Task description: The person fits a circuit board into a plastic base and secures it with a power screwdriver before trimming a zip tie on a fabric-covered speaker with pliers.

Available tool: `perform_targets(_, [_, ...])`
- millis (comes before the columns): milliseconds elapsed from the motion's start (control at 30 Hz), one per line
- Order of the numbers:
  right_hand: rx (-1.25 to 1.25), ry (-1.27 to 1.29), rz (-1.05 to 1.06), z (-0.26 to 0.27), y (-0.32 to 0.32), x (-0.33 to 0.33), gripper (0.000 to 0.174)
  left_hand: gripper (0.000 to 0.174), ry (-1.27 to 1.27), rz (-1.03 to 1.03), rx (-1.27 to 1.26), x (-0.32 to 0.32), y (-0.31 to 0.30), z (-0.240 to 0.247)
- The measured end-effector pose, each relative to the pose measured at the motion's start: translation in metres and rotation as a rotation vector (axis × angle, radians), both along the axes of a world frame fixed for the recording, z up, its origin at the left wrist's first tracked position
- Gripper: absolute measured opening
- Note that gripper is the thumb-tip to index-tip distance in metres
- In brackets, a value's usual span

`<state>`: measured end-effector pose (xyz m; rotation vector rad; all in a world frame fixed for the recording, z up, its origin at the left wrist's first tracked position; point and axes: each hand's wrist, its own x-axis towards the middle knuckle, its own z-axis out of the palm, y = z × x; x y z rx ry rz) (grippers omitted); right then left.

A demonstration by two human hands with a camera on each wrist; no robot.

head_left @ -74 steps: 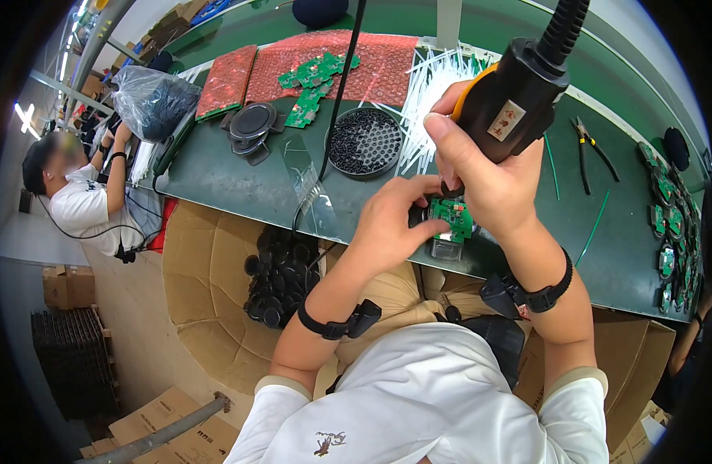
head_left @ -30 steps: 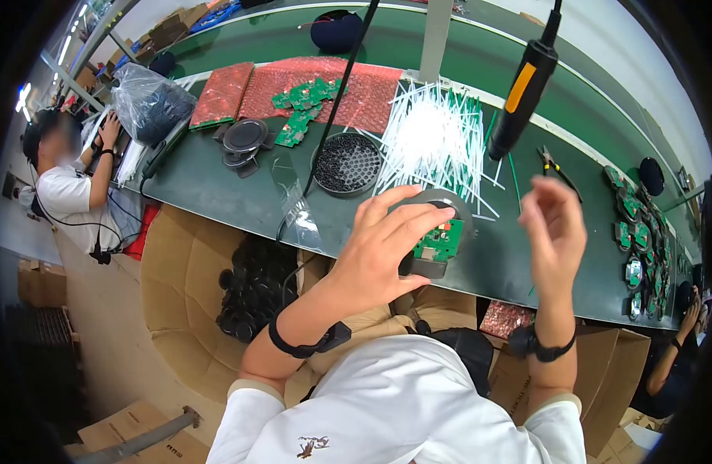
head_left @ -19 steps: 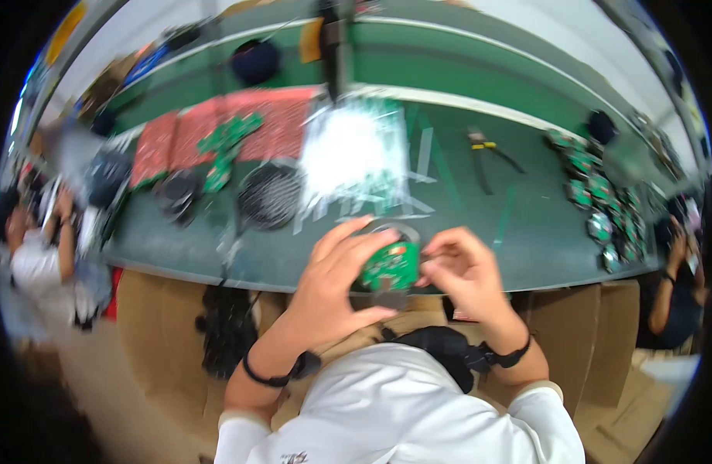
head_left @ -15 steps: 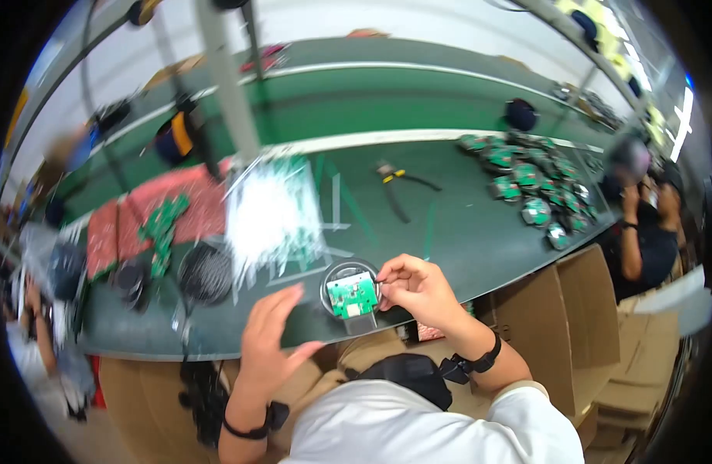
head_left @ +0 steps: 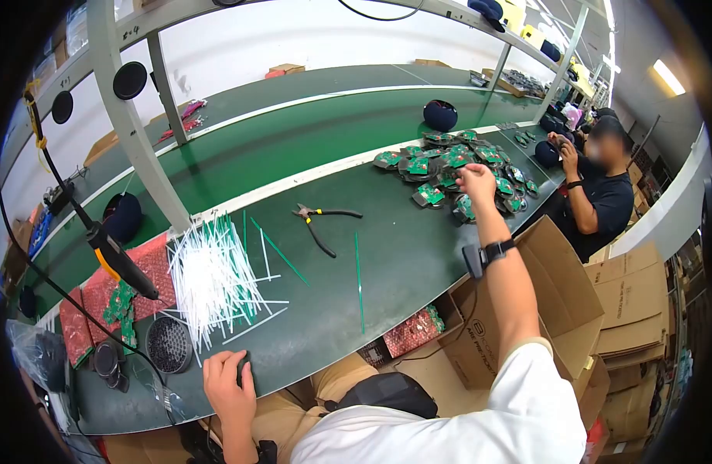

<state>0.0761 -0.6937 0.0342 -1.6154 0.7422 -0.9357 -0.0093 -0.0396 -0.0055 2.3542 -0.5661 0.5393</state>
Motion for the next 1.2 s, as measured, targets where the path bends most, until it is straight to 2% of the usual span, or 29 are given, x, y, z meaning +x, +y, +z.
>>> perform_targets(67, [-0.040,0.088,-0.088,0.010,-0.014,0.010,0.021,0.025,0.017,0.007,0.006,0.000,0.001,0.000])
perform_targets(233, [0.055,0.065,-0.092,0.016,-0.030,0.033,0.024,0.023,-0.003,0.021,0.005,-0.002,0.000,-0.004])
perform_targets(333, [0.025,0.171,-0.103,0.008,-0.039,0.044,0.021,0.022,-0.007,0.017,0.006,-0.002,0.003,-0.004])
perform_targets(400, [-0.061,0.203,-0.147,-0.011,-0.064,0.055,0.020,0.020,-0.010,0.019,-0.001,-0.002,0.001,-0.004])
perform_targets(433, [-0.253,0.324,-0.219,-0.019,-0.075,0.058,0.020,0.021,-0.006,0.035,-0.021,-0.002,0.000,-0.006])
perform_targets(467, [-0.328,0.367,-0.265,-0.021,-0.077,0.058,0.020,0.020,-0.049,0.014,0.032,-0.001,0.004,-0.009])
perform_targets(500, [-0.315,0.346,-0.239,-0.026,-0.082,0.059,0.021,0.019,-0.093,0.000,0.088,0.001,0.007,-0.011])
perform_targets(567, [-0.462,0.378,-0.312,-0.003,-0.046,0.043,0.024,0.019,-0.042,0.008,0.044,-0.003,0.000,-0.006])
perform_targets(600, [-0.460,0.378,-0.317,0.002,-0.034,0.041,0.024,0.020,0.012,0.031,0.007,-0.005,-0.002,-0.003])
perform_targets(733, [-0.356,0.147,0.052,0.018,0.025,0.037,0.031,0.019,0.007,0.020,0.006,-0.004,-0.004,-0.001])
perform_targets(767, [-0.198,0.127,0.166,0.037,0.068,0.028,0.029,0.019,0.002,0.010,-0.008,-0.003,-0.002,-0.002])
perform_targets(833, [-0.282,0.075,0.395,0.040,0.129,0.025,0.027,0.019,-0.010,-0.008,-0.020,-0.001,0.000,-0.004])
perform_targets(867, [-0.233,0.126,0.513,0.054,0.170,0.015,0.028,0.019,0.005,-0.009,-0.034,0.000,0.001,-0.005])
perform_targets(967, [-0.194,0.058,0.787,0.045,0.253,0.022,0.032,0.020,0.050,-0.015,-0.086,0.003,0.007,-0.012])
perform_targets(1000, [-0.081,-0.033,0.911,0.046,0.279,0.023,0.039,0.020,0.088,-0.013,-0.129,0.004,0.008,-0.015])
perform_targets(1033, [-0.264,-0.069,0.846,0.040,0.305,0.030,0.045,0.020,0.074,-0.029,-0.129,0.005,0.010,-0.016])
perform_targets(1100, [-0.206,-0.213,0.935,0.035,0.349,0.040,0.066,0.023,0.140,-0.037,-0.245,0.009,0.018,-0.020])
perform_targets(1133, [-0.153,-0.285,0.982,0.035,0.370,0.044,0.077,0.026,0.256,-0.006,-0.292,0.016,0.029,-0.025])
perform_targets(1167, [-0.212,-0.302,0.987,0.036,0.387,0.048,0.085,0.026,0.203,-0.050,-0.397,0.029,0.043,-0.045])
perform_targets(1200, [-0.220,-0.291,1.030,0.032,0.406,0.055,0.098,0.026,0.310,-0.036,-0.467,0.029,0.049,-0.036])
